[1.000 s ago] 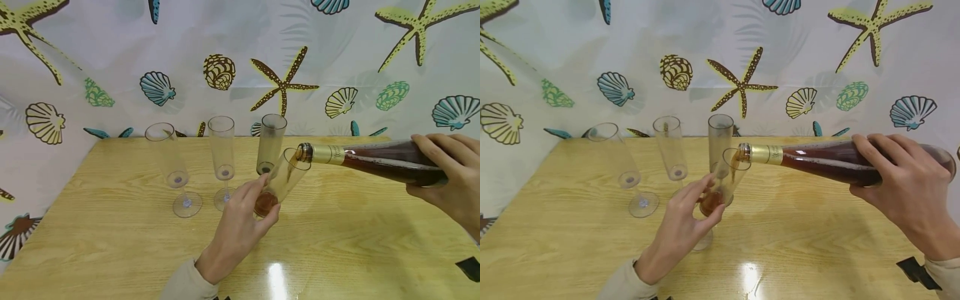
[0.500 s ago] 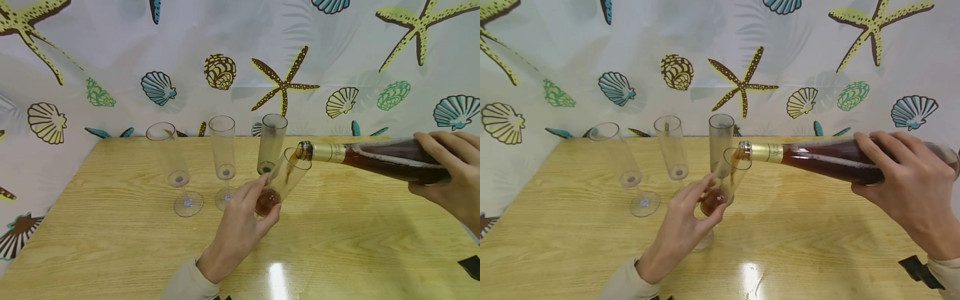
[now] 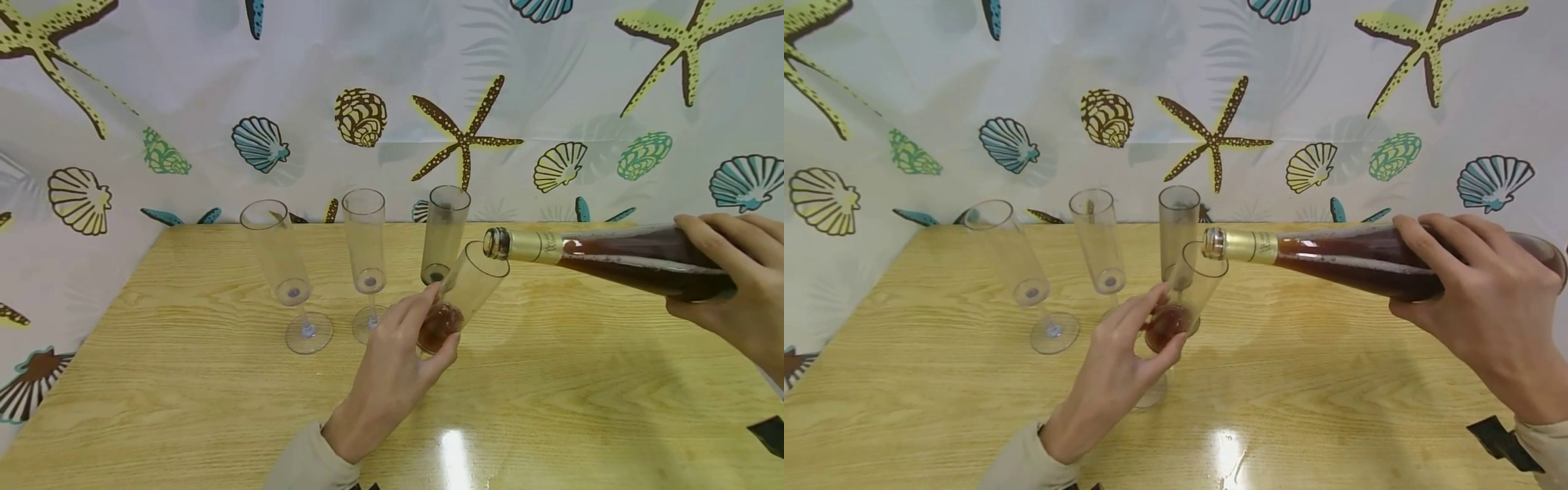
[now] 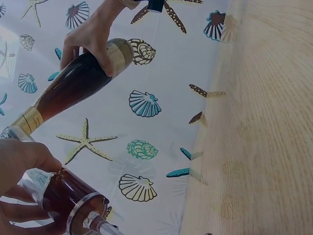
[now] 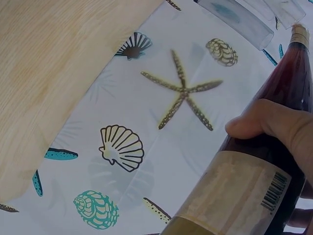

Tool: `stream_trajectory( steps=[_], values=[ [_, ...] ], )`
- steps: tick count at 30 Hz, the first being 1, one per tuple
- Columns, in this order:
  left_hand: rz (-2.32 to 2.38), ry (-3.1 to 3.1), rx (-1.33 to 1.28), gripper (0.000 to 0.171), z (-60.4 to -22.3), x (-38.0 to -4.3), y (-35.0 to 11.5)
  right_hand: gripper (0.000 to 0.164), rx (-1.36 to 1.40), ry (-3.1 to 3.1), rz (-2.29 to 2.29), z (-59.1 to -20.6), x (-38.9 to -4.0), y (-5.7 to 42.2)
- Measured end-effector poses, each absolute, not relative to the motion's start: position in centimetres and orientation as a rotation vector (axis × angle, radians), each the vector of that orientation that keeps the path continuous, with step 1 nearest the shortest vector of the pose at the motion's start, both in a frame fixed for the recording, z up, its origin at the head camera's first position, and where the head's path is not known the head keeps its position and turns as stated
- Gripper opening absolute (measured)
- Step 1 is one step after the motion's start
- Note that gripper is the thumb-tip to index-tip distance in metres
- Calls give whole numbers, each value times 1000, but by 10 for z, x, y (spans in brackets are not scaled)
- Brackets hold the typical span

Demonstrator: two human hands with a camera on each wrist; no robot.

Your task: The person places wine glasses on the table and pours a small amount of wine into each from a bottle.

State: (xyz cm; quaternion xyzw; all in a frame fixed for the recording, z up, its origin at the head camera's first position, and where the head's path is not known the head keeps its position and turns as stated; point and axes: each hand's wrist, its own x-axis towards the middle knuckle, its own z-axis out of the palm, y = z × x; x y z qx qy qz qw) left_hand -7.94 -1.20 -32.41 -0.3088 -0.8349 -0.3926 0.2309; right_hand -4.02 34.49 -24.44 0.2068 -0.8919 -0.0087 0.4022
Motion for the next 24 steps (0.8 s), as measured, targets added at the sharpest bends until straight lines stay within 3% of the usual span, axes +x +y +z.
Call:
stream_trajectory(
  steps=[24],
  values=[
    [-1097, -2291, -861, 56, -324, -79, -12, 88, 553, -2290, -42, -239, -38, 344]
  ],
)
